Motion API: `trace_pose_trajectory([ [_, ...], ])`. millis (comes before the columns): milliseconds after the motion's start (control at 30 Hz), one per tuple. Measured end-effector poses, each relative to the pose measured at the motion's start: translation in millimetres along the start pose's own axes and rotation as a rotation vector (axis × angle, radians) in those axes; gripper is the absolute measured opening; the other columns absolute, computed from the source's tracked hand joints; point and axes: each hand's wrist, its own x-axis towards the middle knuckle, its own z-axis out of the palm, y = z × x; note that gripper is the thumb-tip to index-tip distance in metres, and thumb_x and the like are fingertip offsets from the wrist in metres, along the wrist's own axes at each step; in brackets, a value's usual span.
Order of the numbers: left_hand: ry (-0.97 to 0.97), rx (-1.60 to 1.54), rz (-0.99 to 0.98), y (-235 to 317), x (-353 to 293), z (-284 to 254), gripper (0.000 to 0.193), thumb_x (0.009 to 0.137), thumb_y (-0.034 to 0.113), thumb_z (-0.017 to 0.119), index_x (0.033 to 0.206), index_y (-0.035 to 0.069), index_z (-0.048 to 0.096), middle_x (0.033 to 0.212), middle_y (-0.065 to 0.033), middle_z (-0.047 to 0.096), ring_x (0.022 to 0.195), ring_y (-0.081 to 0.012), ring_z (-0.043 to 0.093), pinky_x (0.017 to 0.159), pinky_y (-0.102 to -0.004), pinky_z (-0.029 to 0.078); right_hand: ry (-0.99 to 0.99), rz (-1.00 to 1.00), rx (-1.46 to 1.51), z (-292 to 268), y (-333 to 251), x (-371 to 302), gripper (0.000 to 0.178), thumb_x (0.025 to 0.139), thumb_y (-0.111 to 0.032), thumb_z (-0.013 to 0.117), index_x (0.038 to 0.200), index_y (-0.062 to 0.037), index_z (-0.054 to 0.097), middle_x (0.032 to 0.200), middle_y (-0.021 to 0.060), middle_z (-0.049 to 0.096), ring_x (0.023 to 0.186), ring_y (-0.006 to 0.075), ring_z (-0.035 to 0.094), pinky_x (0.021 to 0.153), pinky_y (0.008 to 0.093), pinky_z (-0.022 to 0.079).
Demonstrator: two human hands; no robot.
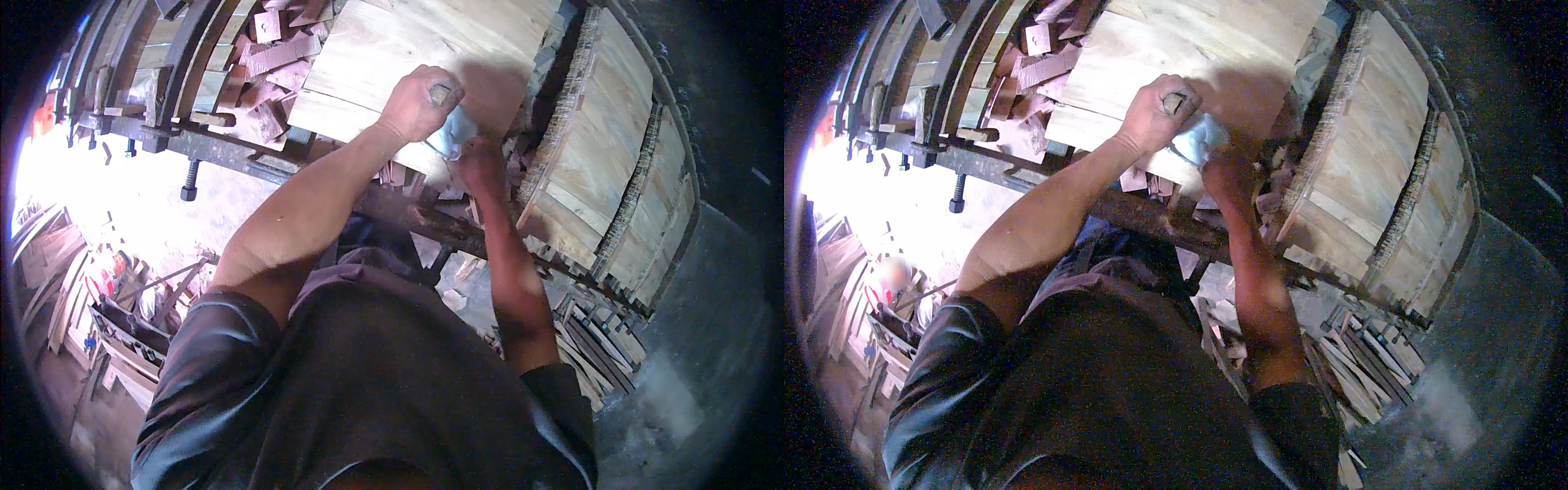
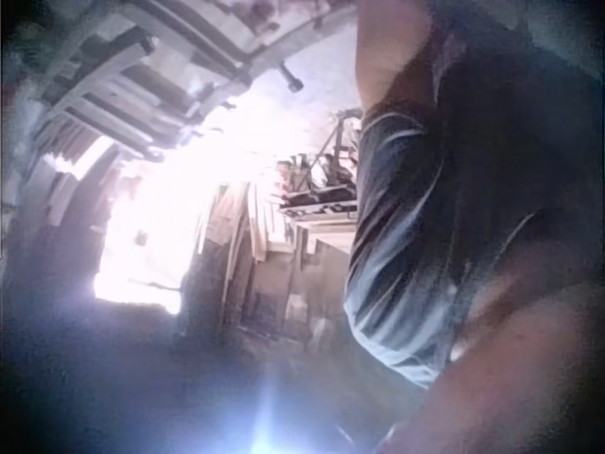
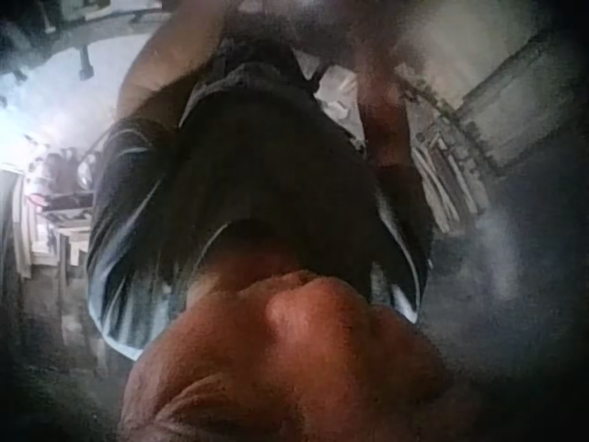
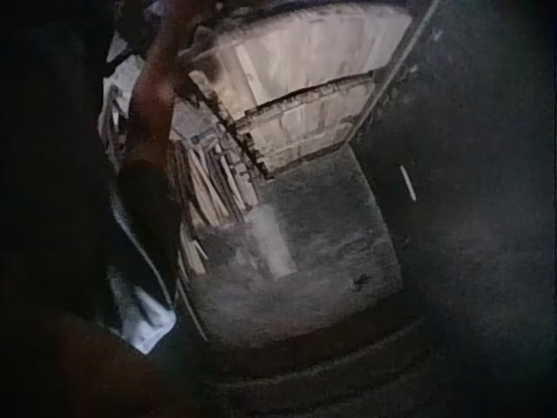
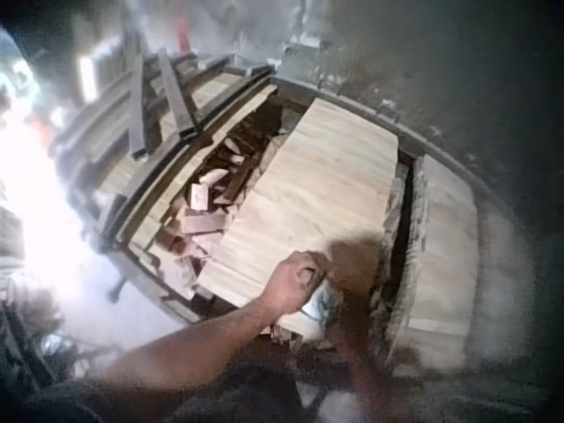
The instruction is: The person mixes a white adhesive in a bucket, pours it into a small container, and applies it to wooden planks using a brush. The person then places thin wooden strips onto the glued planks and presses them down.
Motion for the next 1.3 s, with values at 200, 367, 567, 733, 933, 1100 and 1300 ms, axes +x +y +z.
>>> trace_pose_trajectory([
  [200, -0.004, -0.034, -0.038, 2.2, 2.5, 0.3, 0.031, 0.089, 0.035, 0.066, 0.093, 0.005, 0.069, 0.097, -0.0152, 0.068, 0.100, -0.0343, 0.061, 0.091, -0.0406, 0.048, 0.016, 0.619, 0.866, 5.7, -6.3, 11.5, 0.014, 0.080, -0.011, 0.061, 0.079, 0.0023, 0.065, 0.084, 0.0250, 0.065, 0.082, 0.0478, 0.061, 0.074, 0.0508, 0.049],
  [367, 0.009, -0.039, -0.120, -5.6, 1.4, 4.8, 0.038, 0.087, 0.039, 0.070, 0.097, 0.002, 0.068, 0.097, -0.0203, 0.067, 0.091, -0.0338, 0.065, 0.084, -0.0379, 0.051, 0.314, 0.400, 0.524, 1.2, 6.4, 10.8, 0.012, 0.075, -0.004, 0.059, 0.086, 0.0011, 0.063, 0.084, 0.0236, 0.064, 0.080, 0.0445, 0.062, 0.071, 0.0507, 0.049],
  [567, 0.005, -0.025, -0.063, -9.5, 2.6, 8.4, 0.022, 0.094, 0.023, 0.066, 0.090, 0.002, 0.066, 0.077, -0.0046, 0.064, 0.073, -0.0117, 0.056, 0.070, -0.0269, 0.047, 0.187, 0.195, 0.351, -22.7, -48.8, 6.0, 0.025, 0.075, 0.003, 0.056, 0.090, -0.0103, 0.071, 0.082, 0.0160, 0.067, 0.079, 0.0370, 0.067, 0.071, 0.0468, 0.053],
  [733, 0.006, -0.042, -0.085, -4.5, 1.8, 7.3, 0.022, 0.095, 0.023, 0.066, 0.089, 0.002, 0.067, 0.078, -0.0040, 0.065, 0.074, -0.0109, 0.056, 0.071, -0.0267, 0.047, 0.129, 0.251, 0.282, -37.7, -6.4, 6.6, 0.019, 0.077, -0.002, 0.058, 0.090, -0.0086, 0.070, 0.085, 0.0149, 0.069, 0.077, 0.0345, 0.068, 0.068, 0.0468, 0.054],
  [933, 0.023, -0.089, -0.101, -4.3, 4.2, 10.3, 0.023, 0.091, 0.024, 0.069, 0.088, 0.002, 0.066, 0.074, -0.0076, 0.064, 0.069, -0.0141, 0.057, 0.068, -0.0300, 0.048, -0.048, 0.220, 0.311, -29.6, -48.3, 18.1, 0.024, 0.078, -0.008, 0.056, 0.096, -0.0105, 0.073, 0.085, 0.0170, 0.071, 0.077, 0.0345, 0.070, 0.073, 0.0502, 0.055],
  [1100, 0.026, -0.086, -0.107, -0.2, 2.9, 8.4, 0.023, 0.092, 0.025, 0.069, 0.087, 0.002, 0.067, 0.072, -0.0039, 0.063, 0.067, -0.0123, 0.056, 0.067, -0.0289, 0.048, -0.120, 0.372, 0.371, -55.8, -7.4, 11.7, 0.023, 0.082, -0.014, 0.055, 0.095, -0.0108, 0.074, 0.090, 0.0179, 0.072, 0.084, 0.0344, 0.071, 0.078, 0.0496, 0.055],
  [1300, 0.056, -0.116, -0.084, -0.6, 2.8, 11.8, 0.023, 0.093, 0.025, 0.068, 0.088, 0.002, 0.068, 0.073, -0.0031, 0.064, 0.068, -0.0113, 0.056, 0.067, -0.0275, 0.047, -0.027, 0.448, 0.453, -29.8, -52.2, 17.6, 0.022, 0.081, -0.015, 0.057, 0.098, -0.0148, 0.072, 0.088, 0.0208, 0.070, 0.081, 0.0407, 0.068, 0.076, 0.0525, 0.054],
])
